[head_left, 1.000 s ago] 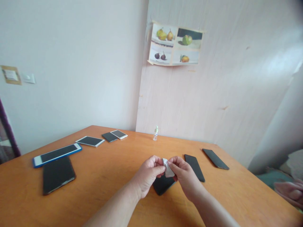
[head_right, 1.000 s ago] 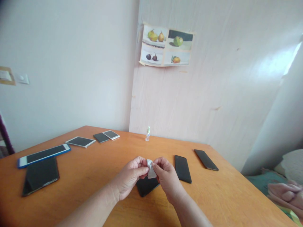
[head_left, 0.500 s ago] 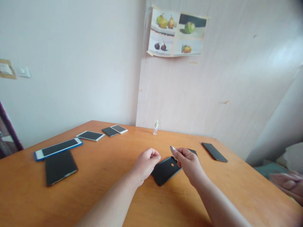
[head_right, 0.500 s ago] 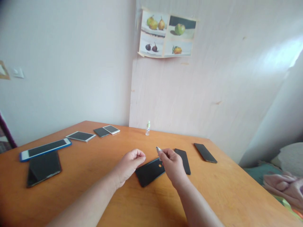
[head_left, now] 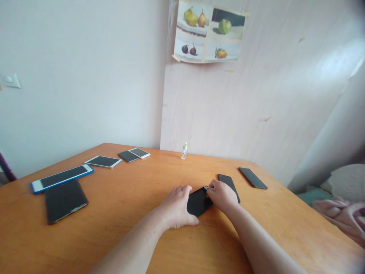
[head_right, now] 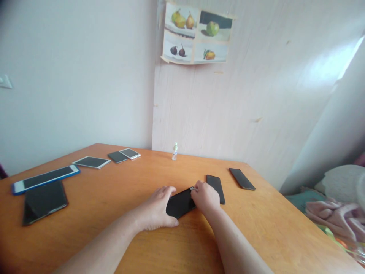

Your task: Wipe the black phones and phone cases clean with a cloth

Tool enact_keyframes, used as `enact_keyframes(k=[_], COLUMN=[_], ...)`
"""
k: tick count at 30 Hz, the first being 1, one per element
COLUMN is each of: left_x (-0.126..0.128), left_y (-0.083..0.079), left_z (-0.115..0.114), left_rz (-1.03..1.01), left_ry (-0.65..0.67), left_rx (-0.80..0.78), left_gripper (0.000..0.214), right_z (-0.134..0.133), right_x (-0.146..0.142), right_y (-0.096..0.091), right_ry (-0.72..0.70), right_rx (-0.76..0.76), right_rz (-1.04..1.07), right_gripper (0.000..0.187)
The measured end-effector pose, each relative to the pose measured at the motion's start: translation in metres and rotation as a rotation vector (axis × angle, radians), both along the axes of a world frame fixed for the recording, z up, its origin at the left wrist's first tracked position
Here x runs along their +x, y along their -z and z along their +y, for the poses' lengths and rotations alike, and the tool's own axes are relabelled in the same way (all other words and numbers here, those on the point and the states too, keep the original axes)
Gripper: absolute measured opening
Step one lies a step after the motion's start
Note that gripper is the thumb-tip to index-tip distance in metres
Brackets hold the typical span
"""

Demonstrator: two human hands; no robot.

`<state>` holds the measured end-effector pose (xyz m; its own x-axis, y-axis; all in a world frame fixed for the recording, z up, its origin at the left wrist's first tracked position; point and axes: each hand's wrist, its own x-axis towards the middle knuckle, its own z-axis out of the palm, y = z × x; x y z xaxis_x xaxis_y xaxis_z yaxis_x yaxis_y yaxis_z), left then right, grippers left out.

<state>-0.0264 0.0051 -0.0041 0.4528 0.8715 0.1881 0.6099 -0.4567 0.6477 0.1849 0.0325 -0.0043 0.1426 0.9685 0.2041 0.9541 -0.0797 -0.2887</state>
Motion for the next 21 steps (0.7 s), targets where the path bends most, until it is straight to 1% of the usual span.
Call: enact_keyframes(k=[4,6,8,12,13,14,15,18,19,21], left_x=[0.004,0.005,0.005,0.005,0.005,0.005,0.004,0.004,0.004,0.004], left_y=[0.005,0.007,0.007,0.004,0.003,0.003,0.003,0.006,0.008,0.012], left_z=[-0.001,0.000,0.000,0.000,0.000,0.000,0.000,0.001,0.001,0.002], left_rz=[-0.043,-0.044,-0.037,0.010,0.032,0.055,0.073,0.092,0.084,0.058], left_ry=[0.022,0.017,0.012,0.031,0.038,0.036,0.026,-0.010,-0.015,-0.014], left_rx=[0.002,0.011,0.018,0.024,0.026,0.030,0.034,0.042,0.045,0.061], left_gripper=[0.081,0.086,0.087,0.075,0.074,0.076,0.080,0.096,0.099,0.097], right_z=[0.000,-0.002,-0.007,-0.020,-0.021,-0.021,-0.020,-0.010,-0.006,0.003], right_x=[-0.008,-0.015,-0.026,-0.045,-0.047,-0.047,-0.044,-0.021,-0.010,0.011], right_y=[-0.003,-0.003,0.000,0.005,0.005,0.005,0.003,-0.003,-0.004,-0.005], right_ry=[0.017,-0.023,-0.130,-0.459,-0.496,-0.489,-0.432,-0.154,-0.073,0.036], right_rx=[-0.037,-0.033,-0.023,-0.083,-0.091,-0.088,-0.072,-0.015,0.005,0.052], right_rz=[-0.110,-0.103,-0.040,0.106,0.103,0.080,0.051,0.006,0.033,0.162], right_gripper=[0.020,0.020,0.018,0.017,0.018,0.018,0.017,0.014,0.015,0.019])
